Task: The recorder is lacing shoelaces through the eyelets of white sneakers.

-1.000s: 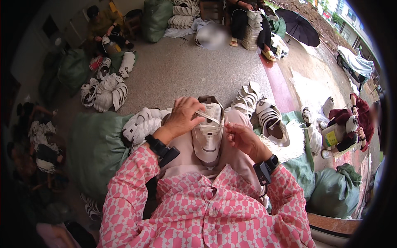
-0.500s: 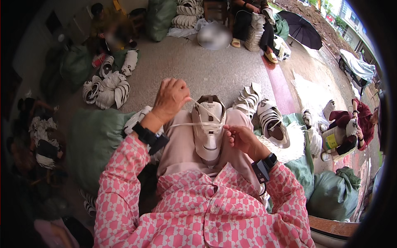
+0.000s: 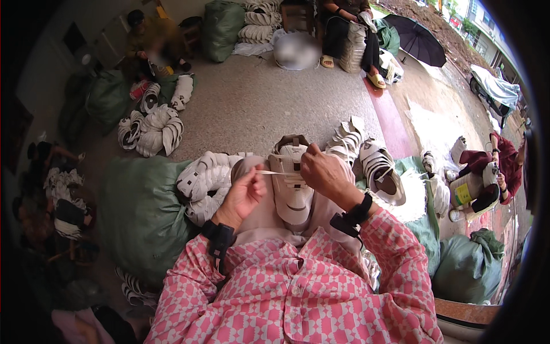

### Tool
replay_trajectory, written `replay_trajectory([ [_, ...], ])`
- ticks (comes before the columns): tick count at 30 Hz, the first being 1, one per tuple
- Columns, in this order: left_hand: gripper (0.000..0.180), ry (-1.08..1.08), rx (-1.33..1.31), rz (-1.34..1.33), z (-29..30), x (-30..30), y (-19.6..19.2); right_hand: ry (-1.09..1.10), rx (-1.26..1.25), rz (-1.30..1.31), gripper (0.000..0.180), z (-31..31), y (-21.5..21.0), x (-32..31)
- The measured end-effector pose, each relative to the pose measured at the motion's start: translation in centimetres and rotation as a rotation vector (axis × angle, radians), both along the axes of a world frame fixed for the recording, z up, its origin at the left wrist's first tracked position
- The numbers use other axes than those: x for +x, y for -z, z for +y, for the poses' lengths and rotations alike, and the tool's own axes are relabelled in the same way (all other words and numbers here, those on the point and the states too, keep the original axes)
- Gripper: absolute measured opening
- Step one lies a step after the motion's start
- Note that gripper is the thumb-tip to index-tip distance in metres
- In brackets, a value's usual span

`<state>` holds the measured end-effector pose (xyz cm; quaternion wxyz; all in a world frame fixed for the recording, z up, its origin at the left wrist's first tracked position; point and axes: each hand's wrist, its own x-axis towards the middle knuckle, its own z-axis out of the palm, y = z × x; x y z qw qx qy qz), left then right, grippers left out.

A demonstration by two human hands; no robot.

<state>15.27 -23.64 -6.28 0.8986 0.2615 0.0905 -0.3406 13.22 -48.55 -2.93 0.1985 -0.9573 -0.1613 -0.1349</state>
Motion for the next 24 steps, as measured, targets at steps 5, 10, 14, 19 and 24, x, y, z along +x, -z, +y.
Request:
replay_trajectory([
  [5, 0.015, -0.268, -0.094, -0.140, 7.9, 2.8, -0.9, 0.111, 1.061, 0.612, 0.015, -1.1, -1.7, -1.0],
  [10, 0.020, -0.546, -0.065, -0.209, 20.2, 2.8, -0.3, 0.032, 1.476, 0.434, 0.010, -7.6, -4.3, -4.7],
  [14, 0.022, -0.627, 0.002, -0.263, 24.1, 1.4, 0.0, 0.238, 1.682, 0.227, 0.006, -17.3, -1.6, -9.1],
  [19, 0.027, -1.057, 0.407, -0.013, 19.6, 0.7, -4.7, 0.930, 0.930, 0.307, 0.013, -25.7, 3.2, -13.9],
  [24, 0.026, -0.525, 0.732, -0.456, 17.9, 0.9, -4.1, 0.421, 0.914, 0.277, 0.008, -15.8, 1.8, -8.7],
])
